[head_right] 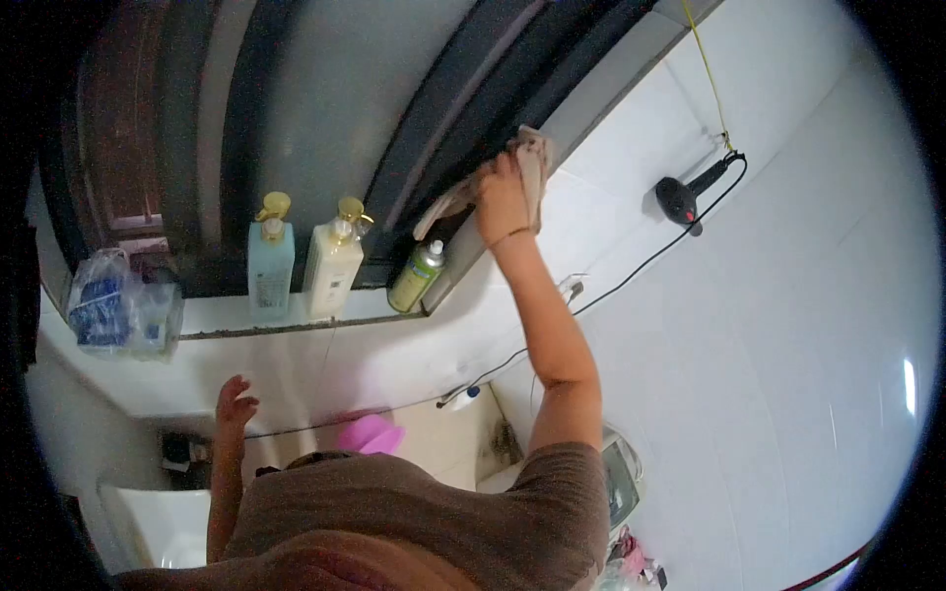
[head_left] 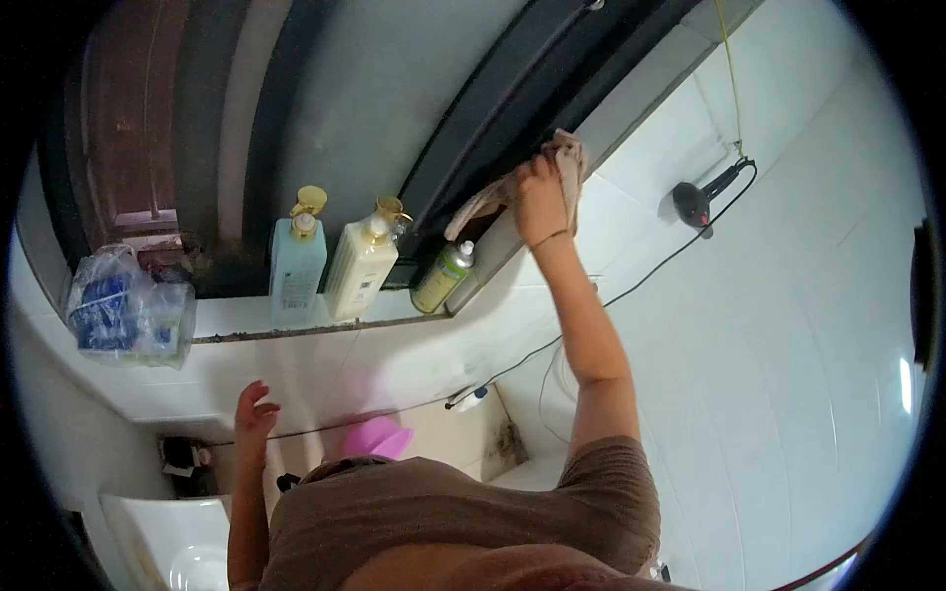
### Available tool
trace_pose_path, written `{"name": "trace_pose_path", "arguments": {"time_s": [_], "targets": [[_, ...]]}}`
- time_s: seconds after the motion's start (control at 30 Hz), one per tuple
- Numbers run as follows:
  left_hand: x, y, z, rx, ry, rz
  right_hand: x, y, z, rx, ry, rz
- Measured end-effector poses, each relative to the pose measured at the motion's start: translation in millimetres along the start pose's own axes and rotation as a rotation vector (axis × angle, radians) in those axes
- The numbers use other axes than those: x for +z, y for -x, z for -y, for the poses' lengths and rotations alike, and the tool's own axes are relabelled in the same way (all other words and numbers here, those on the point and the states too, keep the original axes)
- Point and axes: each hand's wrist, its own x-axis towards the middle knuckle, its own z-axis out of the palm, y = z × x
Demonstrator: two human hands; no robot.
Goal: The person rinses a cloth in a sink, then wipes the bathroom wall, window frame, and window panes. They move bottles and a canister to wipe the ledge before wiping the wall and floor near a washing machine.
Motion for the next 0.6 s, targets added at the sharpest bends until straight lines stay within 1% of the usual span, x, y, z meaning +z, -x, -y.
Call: {"name": "trace_pose_path", "arguments": {"time_s": [0.03,0.07,0.1,0.13,0.17,0.23,0.27,0.3,0.33,0.4,0.47,0.5,0.53,0.57,0.6], "targets": [[-14.0,3.7,14.6,0.043,0.004,-0.037,-7.0,-17.8,-10.7,-0.008,0.006,-0.011],[-20.7,8.7,19.5,0.054,0.016,-0.041,-14.8,-37.4,-23.2,0.010,0.155,0.049],[-27.0,16.6,18.8,0.000,0.013,-0.104,-25.8,-57.2,-35.9,0.029,0.305,0.109],[-31.0,25.9,18.7,-0.060,0.010,-0.165,-49.7,-78.0,-46.3,0.039,0.401,0.106],[-32.4,33.7,21.0,-0.058,0.021,-0.166,-67.3,-97.2,-61.4,0.050,0.496,0.101],[-31.2,45.7,27.7,-0.049,0.009,-0.271,-60.5,-140.2,-130.9,0.006,0.478,-0.276],[-31.5,50.1,33.5,-0.045,0.022,-0.272,-84.0,-156.1,-135.5,0.014,0.452,-0.349],[-27.4,49.4,38.2,-0.047,0.039,-0.315,-110.7,-174.0,-139.3,0.020,0.432,-0.429],[-27.3,48.7,39.5,-0.052,0.045,-0.356,-102.6,-187.0,-152.0,0.022,0.424,-0.484],[-22.5,46.1,36.5,-0.035,0.054,-0.349,-86.2,-183.0,-149.7,0.034,0.460,-0.480],[-17.7,46.4,26.4,-0.026,0.056,-0.347,-88.4,-176.1,-135.0,0.073,0.490,-0.449],[-15.3,42.2,20.9,-0.023,0.068,-0.339,-59.1,-151.3,-125.6,-0.036,0.507,-0.398],[-14.0,41.4,18.1,-0.028,0.079,-0.328,-53.4,-132.2,-100.8,0.033,0.550,-0.198],[-16.0,38.7,20.1,-0.028,0.079,-0.328,-47.6,-128.8,-102.9,0.017,0.477,-0.216],[-18.7,35.5,25.4,-0.025,0.053,-0.321,-29.1,-98.5,-69.5,-0.030,0.131,-0.264]]}}
